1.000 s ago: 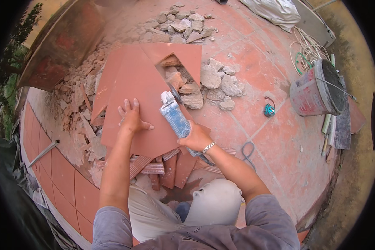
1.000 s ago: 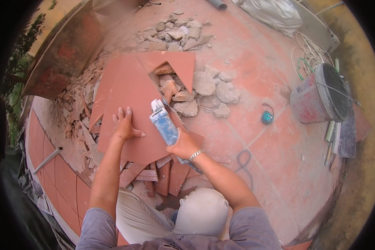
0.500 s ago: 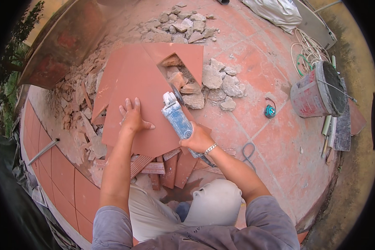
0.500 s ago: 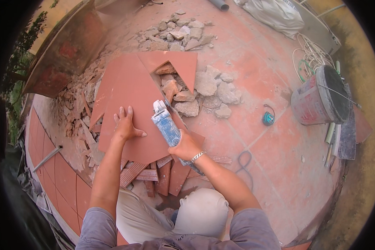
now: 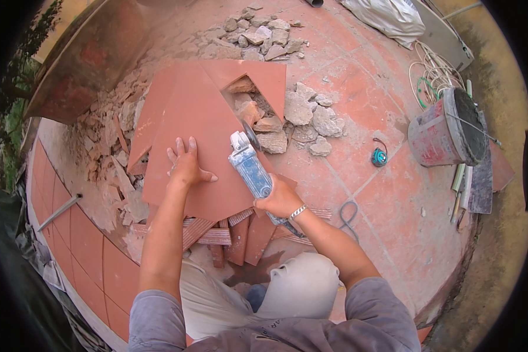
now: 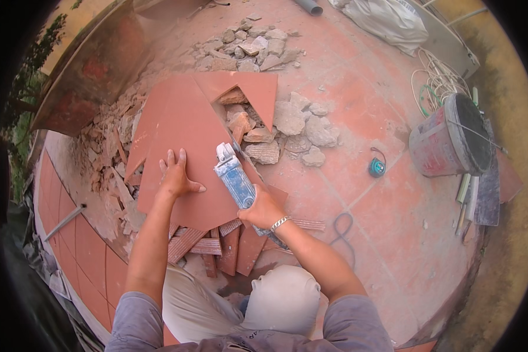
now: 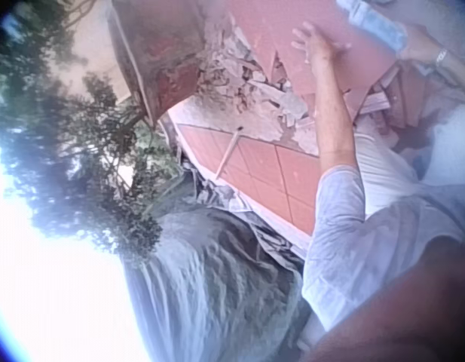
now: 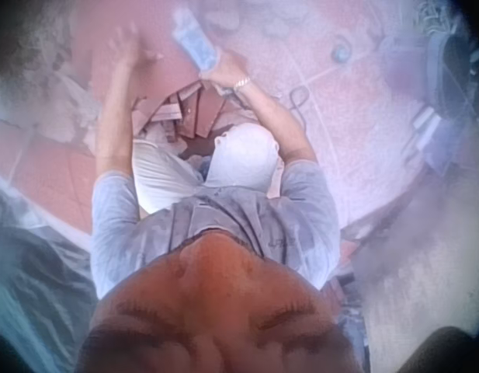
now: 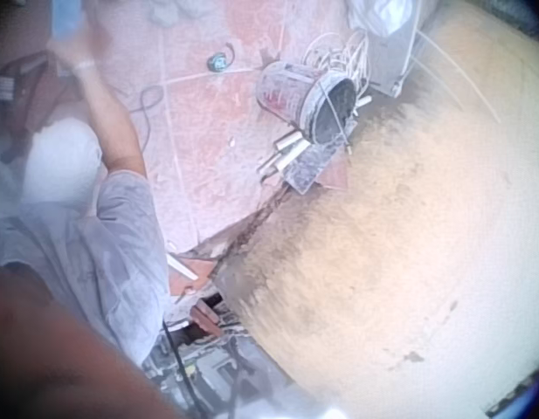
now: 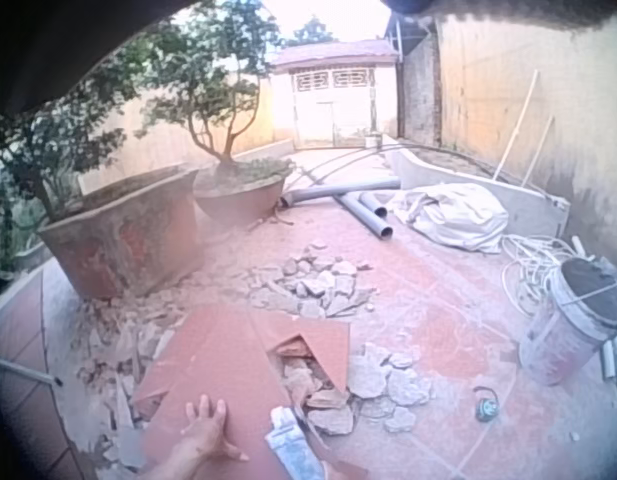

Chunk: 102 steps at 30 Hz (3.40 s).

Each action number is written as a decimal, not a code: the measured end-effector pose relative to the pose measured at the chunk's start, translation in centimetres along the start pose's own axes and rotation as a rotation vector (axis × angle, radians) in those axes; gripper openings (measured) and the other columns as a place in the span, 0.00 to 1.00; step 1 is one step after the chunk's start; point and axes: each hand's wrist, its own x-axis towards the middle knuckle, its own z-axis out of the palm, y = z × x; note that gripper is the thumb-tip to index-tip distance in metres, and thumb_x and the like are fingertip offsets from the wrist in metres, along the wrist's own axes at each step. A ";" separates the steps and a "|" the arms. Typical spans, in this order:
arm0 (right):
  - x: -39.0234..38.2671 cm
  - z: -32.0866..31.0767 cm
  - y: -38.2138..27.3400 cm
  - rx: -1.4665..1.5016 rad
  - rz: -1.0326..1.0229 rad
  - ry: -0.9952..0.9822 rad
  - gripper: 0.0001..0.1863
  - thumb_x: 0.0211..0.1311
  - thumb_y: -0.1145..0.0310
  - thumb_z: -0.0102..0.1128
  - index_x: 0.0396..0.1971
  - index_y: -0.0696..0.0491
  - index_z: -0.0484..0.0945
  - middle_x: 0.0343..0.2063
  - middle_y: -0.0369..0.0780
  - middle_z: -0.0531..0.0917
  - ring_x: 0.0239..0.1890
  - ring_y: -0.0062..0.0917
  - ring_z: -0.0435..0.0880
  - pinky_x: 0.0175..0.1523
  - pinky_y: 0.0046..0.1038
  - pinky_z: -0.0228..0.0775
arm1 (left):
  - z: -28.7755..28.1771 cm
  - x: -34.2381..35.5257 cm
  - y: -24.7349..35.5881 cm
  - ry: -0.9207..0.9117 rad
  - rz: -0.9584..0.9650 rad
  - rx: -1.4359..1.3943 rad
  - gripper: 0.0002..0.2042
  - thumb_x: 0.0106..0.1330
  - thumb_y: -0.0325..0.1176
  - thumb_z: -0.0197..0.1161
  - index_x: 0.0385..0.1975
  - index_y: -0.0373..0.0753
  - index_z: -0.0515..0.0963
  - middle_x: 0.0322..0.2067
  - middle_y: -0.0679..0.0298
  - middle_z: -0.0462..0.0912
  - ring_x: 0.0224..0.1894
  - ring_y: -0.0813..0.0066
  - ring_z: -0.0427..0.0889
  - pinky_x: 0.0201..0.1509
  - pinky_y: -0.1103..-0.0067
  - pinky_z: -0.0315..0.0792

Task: The person uses an angle grinder to cut a red tile into a triangular shape, then fits the cut piece into a gap in the tiled floor. The person repeats the cutting and fitting process with another tile.

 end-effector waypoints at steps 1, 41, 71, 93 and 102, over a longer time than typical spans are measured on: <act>0.1 0.0 0.0 -0.006 0.004 -0.005 0.43 0.47 0.59 0.74 0.61 0.69 0.70 0.50 0.60 0.84 0.55 0.47 0.86 0.60 0.39 0.78 | 0.0 0.0 0.0 -0.003 0.000 -0.008 0.73 0.33 0.45 0.92 0.83 0.50 0.48 0.84 0.51 0.37 0.82 0.30 0.37 0.66 0.28 0.66; -2.2 0.4 1.4 -0.056 -0.012 0.050 0.39 0.47 0.58 0.73 0.59 0.63 0.73 0.47 0.59 0.86 0.50 0.52 0.88 0.56 0.43 0.79 | 0.2 0.3 -0.1 0.008 0.005 0.008 0.73 0.32 0.45 0.92 0.83 0.49 0.48 0.84 0.51 0.38 0.82 0.30 0.38 0.68 0.29 0.66; -3.6 0.5 2.0 -0.045 0.010 0.061 0.40 0.47 0.58 0.73 0.61 0.61 0.72 0.46 0.58 0.87 0.49 0.52 0.88 0.55 0.43 0.80 | 0.1 0.2 0.0 0.009 -0.001 0.019 0.72 0.33 0.45 0.92 0.83 0.50 0.49 0.84 0.51 0.38 0.82 0.30 0.38 0.69 0.31 0.65; -3.8 0.8 2.5 -0.027 0.002 0.056 0.43 0.47 0.57 0.77 0.63 0.60 0.73 0.50 0.55 0.87 0.53 0.47 0.87 0.59 0.40 0.78 | 0.1 -0.2 -0.2 0.042 0.035 -0.007 0.74 0.28 0.47 0.92 0.82 0.45 0.50 0.82 0.42 0.43 0.79 0.20 0.42 0.81 0.47 0.56; -5.1 0.3 2.5 -0.077 0.071 0.044 0.44 0.46 0.56 0.77 0.64 0.59 0.72 0.49 0.56 0.87 0.53 0.48 0.88 0.58 0.40 0.78 | 0.1 0.2 0.0 0.009 -0.009 0.025 0.72 0.32 0.46 0.92 0.83 0.51 0.49 0.84 0.51 0.38 0.82 0.32 0.38 0.65 0.27 0.67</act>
